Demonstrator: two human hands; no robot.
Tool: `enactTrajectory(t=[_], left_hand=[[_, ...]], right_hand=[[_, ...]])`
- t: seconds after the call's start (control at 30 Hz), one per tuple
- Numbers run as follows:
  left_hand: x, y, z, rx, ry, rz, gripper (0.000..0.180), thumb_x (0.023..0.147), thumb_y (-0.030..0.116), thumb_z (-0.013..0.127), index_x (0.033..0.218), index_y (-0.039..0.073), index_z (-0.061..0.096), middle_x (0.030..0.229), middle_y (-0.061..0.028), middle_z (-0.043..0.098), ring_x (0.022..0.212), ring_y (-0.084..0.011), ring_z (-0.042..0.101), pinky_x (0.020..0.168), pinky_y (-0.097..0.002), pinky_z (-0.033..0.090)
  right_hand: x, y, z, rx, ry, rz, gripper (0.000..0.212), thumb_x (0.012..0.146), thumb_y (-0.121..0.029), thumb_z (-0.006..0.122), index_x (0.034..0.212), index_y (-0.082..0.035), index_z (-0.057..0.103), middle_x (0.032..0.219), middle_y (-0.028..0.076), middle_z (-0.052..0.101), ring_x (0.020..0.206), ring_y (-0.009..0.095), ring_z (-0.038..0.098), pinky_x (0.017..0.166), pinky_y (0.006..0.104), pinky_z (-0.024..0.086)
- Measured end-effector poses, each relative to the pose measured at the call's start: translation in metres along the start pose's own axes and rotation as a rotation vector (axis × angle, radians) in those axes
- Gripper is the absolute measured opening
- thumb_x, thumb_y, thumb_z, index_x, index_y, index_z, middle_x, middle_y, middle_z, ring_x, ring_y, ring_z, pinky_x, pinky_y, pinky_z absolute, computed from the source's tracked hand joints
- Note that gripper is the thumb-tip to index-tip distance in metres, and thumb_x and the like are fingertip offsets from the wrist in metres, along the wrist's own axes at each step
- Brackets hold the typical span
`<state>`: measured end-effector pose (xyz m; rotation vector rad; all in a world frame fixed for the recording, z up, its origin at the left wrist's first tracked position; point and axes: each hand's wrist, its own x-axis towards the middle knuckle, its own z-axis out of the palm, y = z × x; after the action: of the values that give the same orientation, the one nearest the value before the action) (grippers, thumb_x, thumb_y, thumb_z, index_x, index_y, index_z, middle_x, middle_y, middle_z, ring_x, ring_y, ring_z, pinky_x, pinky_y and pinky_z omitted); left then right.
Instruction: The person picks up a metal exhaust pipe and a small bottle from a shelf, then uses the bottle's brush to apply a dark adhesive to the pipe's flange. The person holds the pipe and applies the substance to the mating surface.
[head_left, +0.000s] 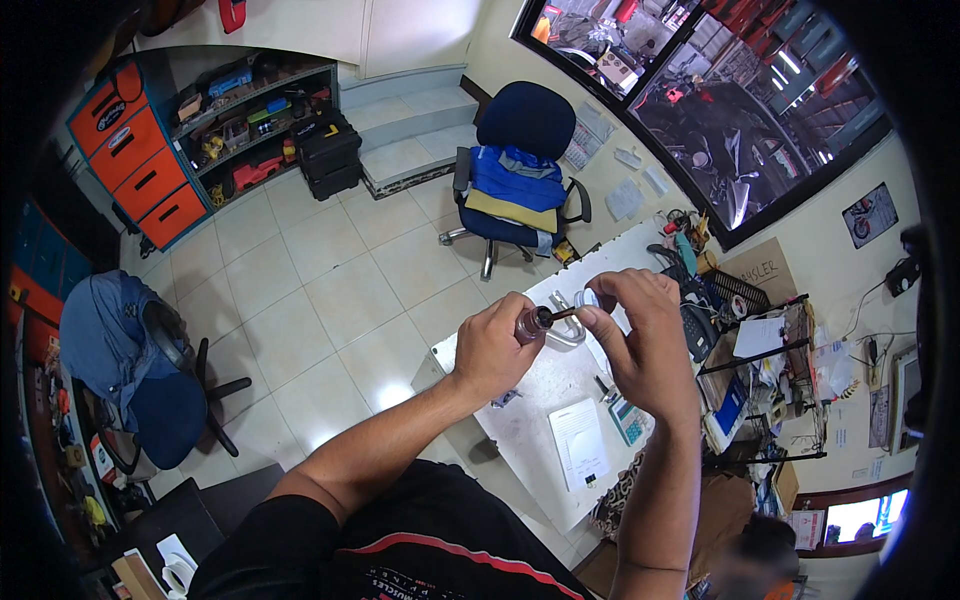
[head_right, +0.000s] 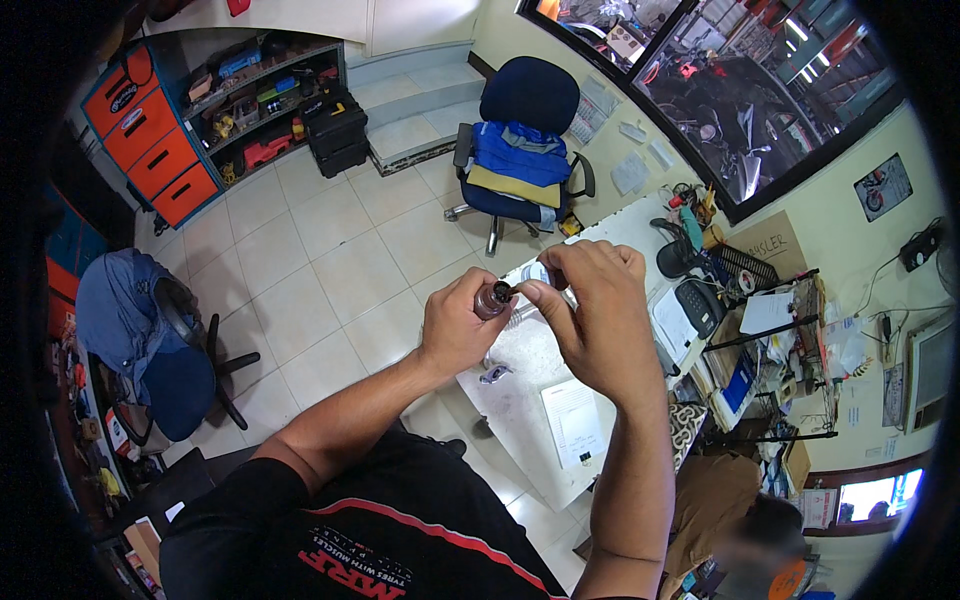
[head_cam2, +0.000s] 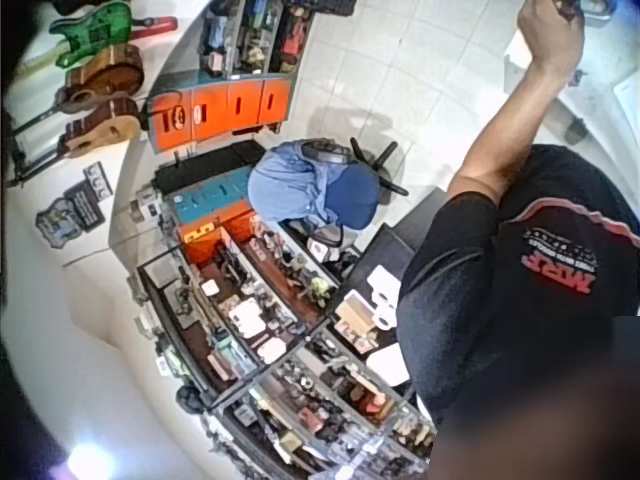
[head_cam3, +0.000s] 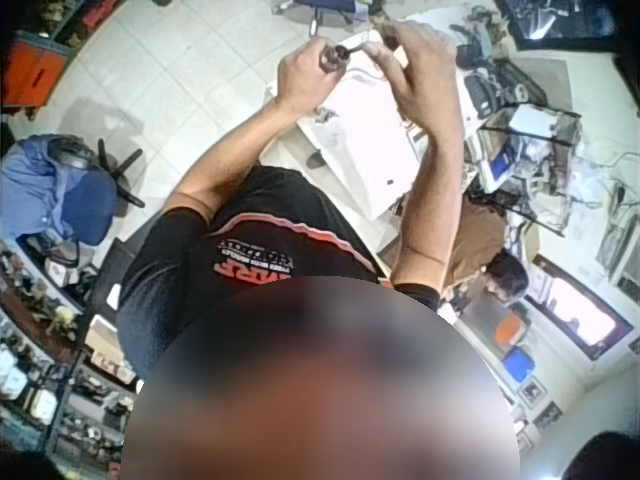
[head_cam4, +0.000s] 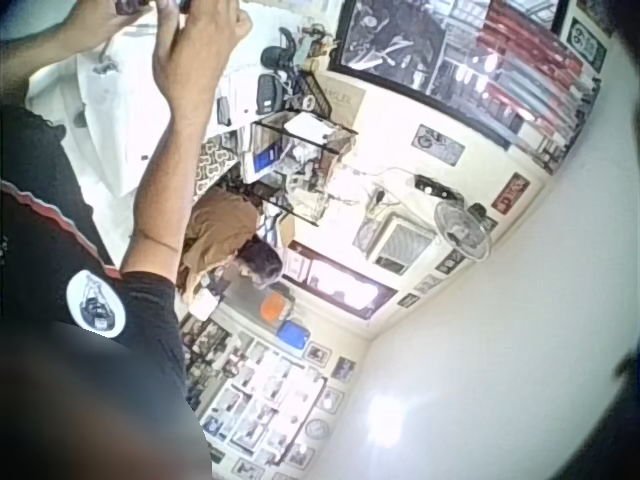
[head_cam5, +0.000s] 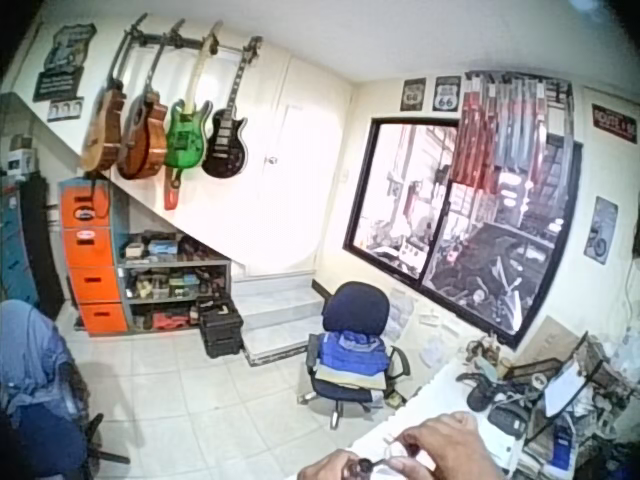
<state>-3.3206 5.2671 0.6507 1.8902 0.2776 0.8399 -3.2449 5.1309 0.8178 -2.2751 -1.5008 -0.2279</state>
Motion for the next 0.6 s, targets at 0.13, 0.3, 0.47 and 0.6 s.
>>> enactTrajectory(t=[0.13, 0.3, 0.47, 0.6], left_hand=[[0.0005, 0.0015, -0.0008, -0.021, -0.014, -0.02, 0.025, 0.085, 0.01, 0.08, 0.1, 0.005, 0.06, 0.085, -0.0135, 0.07, 0.073, -0.0347, 0.073, 0.064, -0.0447, 0.055], [0.0005, 0.0015, -0.0004, -0.017, -0.008, -0.015, 0.025, 0.085, 0.01, 0.08, 0.1, 0.005, 0.061, 0.084, -0.0136, 0.07, 0.073, -0.0347, 0.072, 0.063, -0.0446, 0.055], [0.0, -0.0009, 0.0011, 0.002, 0.019, 0.021, 0.028, 0.087, 0.015, 0.084, 0.101, 0.004, 0.062, 0.079, -0.0123, 0.069, 0.069, -0.0274, 0.071, 0.063, -0.0378, 0.053], [-0.0013, -0.0017, 0.0017, -0.005, 0.015, 0.006, 0.027, 0.088, 0.016, 0.083, 0.101, 0.004, 0.062, 0.079, -0.0123, 0.069, 0.07, -0.0276, 0.071, 0.063, -0.0378, 0.053]], right_hand=[[0.0006, -0.0003, -0.001, -0.007, 0.01, -0.012, 0.031, 0.098, -0.033, 0.071, 0.108, -0.004, 0.067, 0.089, 0.012, 0.064, 0.088, 0.031, 0.06, 0.092, 0.0432, 0.036], [0.0008, 0.0, -0.0028, -0.02, 0.01, -0.012, 0.03, 0.098, -0.032, 0.071, 0.108, -0.004, 0.067, 0.088, 0.012, 0.063, 0.087, 0.031, 0.059, 0.092, 0.0431, 0.036], [0.0, -0.0006, -0.0045, -0.016, 0.003, 0.002, 0.03, 0.098, -0.032, 0.071, 0.108, -0.004, 0.067, 0.089, 0.012, 0.063, 0.087, 0.03, 0.059, 0.092, 0.043, 0.036], [-0.0011, -0.0003, -0.0051, -0.013, 0.014, 0.0, 0.029, 0.098, -0.031, 0.072, 0.108, -0.004, 0.067, 0.089, 0.012, 0.064, 0.088, 0.03, 0.06, 0.093, 0.043, 0.036]])
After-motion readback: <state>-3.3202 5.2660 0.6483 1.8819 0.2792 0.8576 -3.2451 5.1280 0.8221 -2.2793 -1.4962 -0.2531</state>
